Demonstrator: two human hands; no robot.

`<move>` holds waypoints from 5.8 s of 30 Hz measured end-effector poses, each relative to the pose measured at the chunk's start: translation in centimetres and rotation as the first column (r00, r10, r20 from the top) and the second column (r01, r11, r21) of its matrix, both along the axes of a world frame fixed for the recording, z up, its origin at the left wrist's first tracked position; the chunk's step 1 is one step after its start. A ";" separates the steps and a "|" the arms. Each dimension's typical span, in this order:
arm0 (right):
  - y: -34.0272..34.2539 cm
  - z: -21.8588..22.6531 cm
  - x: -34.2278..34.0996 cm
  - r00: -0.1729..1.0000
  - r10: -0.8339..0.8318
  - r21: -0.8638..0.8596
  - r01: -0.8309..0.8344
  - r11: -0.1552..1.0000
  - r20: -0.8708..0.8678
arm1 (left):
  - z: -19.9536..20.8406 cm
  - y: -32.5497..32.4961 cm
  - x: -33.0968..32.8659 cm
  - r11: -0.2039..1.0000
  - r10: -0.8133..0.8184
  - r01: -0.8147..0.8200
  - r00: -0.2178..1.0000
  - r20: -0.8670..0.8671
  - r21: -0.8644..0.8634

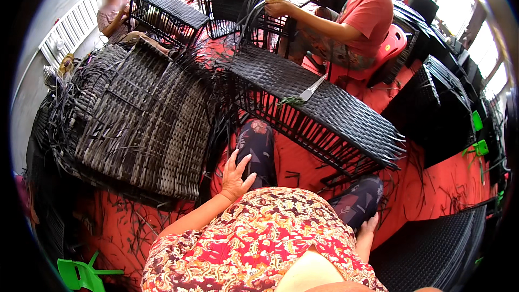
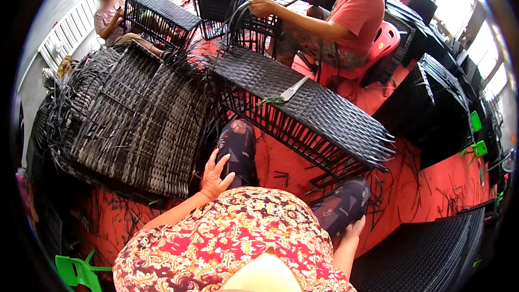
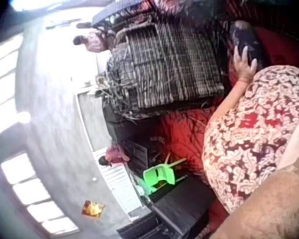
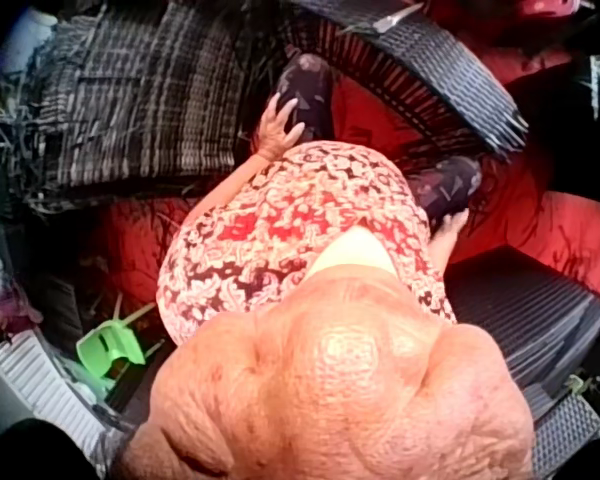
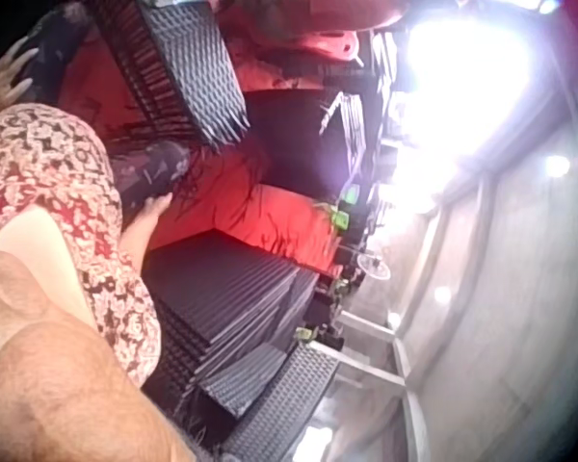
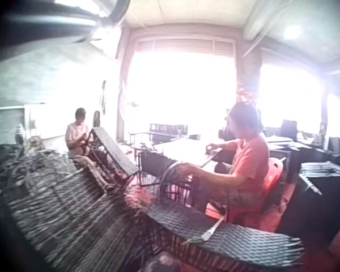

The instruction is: The person weaves black synthetic rattan material onto a furniture frame using a metal tool and then trims the excess ends with scissors.

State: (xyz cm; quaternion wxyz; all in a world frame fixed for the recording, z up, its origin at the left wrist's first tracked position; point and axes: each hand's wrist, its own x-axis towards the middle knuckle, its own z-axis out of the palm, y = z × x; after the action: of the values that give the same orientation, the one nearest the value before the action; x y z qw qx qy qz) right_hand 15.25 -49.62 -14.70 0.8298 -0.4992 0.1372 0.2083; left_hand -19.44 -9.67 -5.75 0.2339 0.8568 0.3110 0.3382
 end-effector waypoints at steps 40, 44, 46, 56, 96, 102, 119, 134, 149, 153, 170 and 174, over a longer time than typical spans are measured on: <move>0.0 13.2 -4.4 0.871 0.441 -0.272 -0.380 0.884 0.217 | -1.2 0.7 -0.1 0.998 -0.048 0.048 0.999 0.001 0.031; -2.3 6.9 -0.8 0.991 -0.019 -0.296 0.058 0.953 0.135 | -1.6 0.7 0.1 0.998 -0.063 0.062 0.998 0.019 0.034; -0.7 3.9 0.1 0.985 -0.142 -0.289 0.164 0.943 0.096 | -1.6 0.5 0.0 0.998 -0.070 0.069 0.997 0.033 0.011; 3.0 5.2 -5.2 0.882 0.064 -0.560 0.238 0.793 0.467 | -2.2 0.7 -0.6 0.998 -0.067 0.067 0.997 0.046 0.000; 5.7 7.0 -5.0 0.898 0.248 -0.309 -0.367 0.877 -0.363 | -0.1 0.2 -1.0 0.999 0.001 -0.001 1.000 0.005 0.055; 1.1 6.0 -5.5 0.961 0.217 -0.082 -0.234 0.969 -0.170 | 2.3 0.1 1.6 0.996 -0.014 0.022 0.996 -0.088 0.088; 2.1 5.7 -3.9 0.910 0.330 -0.038 -0.350 0.936 -0.253 | 0.3 -0.4 -0.6 0.997 0.071 -0.072 0.994 -0.080 -0.004; 3.1 8.8 -3.2 0.964 0.213 -0.010 -0.218 0.976 -0.158 | 0.2 -0.4 -0.5 0.998 0.060 -0.062 0.995 -0.081 -0.014; 20.0 19.4 -4.3 -0.154 0.894 -0.893 -0.242 0.378 0.420 | 0.4 -0.7 -0.4 0.997 0.078 -0.080 0.993 -0.089 -0.016; 23.4 13.6 -3.5 -0.236 0.956 -0.938 -0.334 0.090 0.176 | 0.1 -0.7 -0.1 0.997 0.073 -0.073 0.992 -0.105 0.001; 25.6 3.5 -1.0 -0.163 0.986 -0.973 -0.223 -0.055 -0.018 | 1.2 -0.8 -0.3 0.995 0.101 -0.103 0.985 -0.141 -0.006; 25.7 4.4 -1.0 -0.158 0.987 -0.971 -0.233 -0.043 -0.006 | 1.1 -0.8 -0.3 0.994 0.106 -0.107 0.987 -0.122 0.000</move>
State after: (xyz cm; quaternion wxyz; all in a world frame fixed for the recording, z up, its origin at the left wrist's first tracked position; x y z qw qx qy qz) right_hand 14.22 -23.89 -10.27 0.1609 -0.7679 -0.5344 0.3145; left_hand -19.78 -10.44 -4.66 0.1989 0.8572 0.3711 0.2965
